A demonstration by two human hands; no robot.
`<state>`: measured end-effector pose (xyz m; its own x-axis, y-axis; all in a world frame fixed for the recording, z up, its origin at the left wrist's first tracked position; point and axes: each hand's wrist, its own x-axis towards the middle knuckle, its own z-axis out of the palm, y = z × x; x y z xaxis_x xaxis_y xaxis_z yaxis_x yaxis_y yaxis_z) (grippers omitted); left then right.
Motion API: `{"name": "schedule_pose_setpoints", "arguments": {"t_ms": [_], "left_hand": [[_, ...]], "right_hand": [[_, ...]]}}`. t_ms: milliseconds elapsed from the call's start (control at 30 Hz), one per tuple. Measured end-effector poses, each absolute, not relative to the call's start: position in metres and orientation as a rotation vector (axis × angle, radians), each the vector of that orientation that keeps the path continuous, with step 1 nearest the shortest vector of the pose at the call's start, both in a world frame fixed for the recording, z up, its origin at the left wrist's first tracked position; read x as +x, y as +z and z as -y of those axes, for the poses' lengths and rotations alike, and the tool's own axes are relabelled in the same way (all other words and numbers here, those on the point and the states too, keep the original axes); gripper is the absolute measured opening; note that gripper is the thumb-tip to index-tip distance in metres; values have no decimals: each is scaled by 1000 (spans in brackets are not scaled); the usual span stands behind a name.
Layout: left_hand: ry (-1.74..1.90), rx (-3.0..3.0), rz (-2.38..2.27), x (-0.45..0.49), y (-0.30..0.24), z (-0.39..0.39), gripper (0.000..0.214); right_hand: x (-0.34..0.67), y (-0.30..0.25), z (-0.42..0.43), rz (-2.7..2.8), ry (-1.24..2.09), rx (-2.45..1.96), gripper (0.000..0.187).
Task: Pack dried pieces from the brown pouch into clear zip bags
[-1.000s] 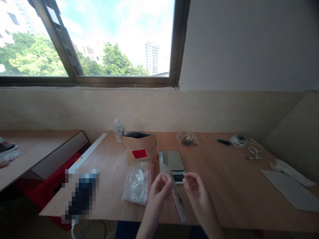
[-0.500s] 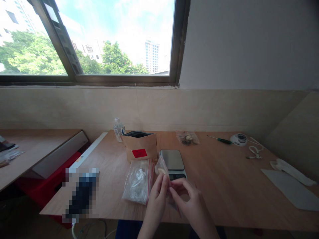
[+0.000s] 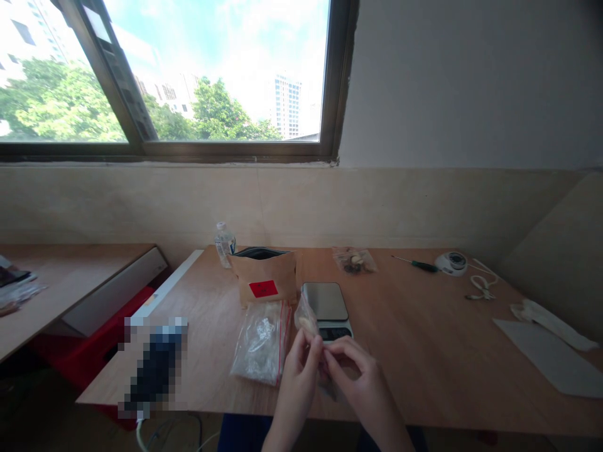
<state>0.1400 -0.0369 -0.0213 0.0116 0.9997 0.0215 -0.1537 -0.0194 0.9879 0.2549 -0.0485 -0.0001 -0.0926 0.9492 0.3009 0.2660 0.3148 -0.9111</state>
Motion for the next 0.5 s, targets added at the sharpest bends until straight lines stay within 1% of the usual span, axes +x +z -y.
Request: {"name": "schedule_pose_setpoints", "arguments": {"t_ms": [200,400,500], "left_hand": [[1271,1200,-1093,140,-23,39,35],[1010,1325,-1044,136,-26,39,35],[1028,1369,-1051,135,-21,37,34]], "right_hand": [[255,-4,47,1588,804,-1212,24],[253,-4,49,1496,723,-1267,23],[250,-10,46,1462,704,-1257,24]]}}
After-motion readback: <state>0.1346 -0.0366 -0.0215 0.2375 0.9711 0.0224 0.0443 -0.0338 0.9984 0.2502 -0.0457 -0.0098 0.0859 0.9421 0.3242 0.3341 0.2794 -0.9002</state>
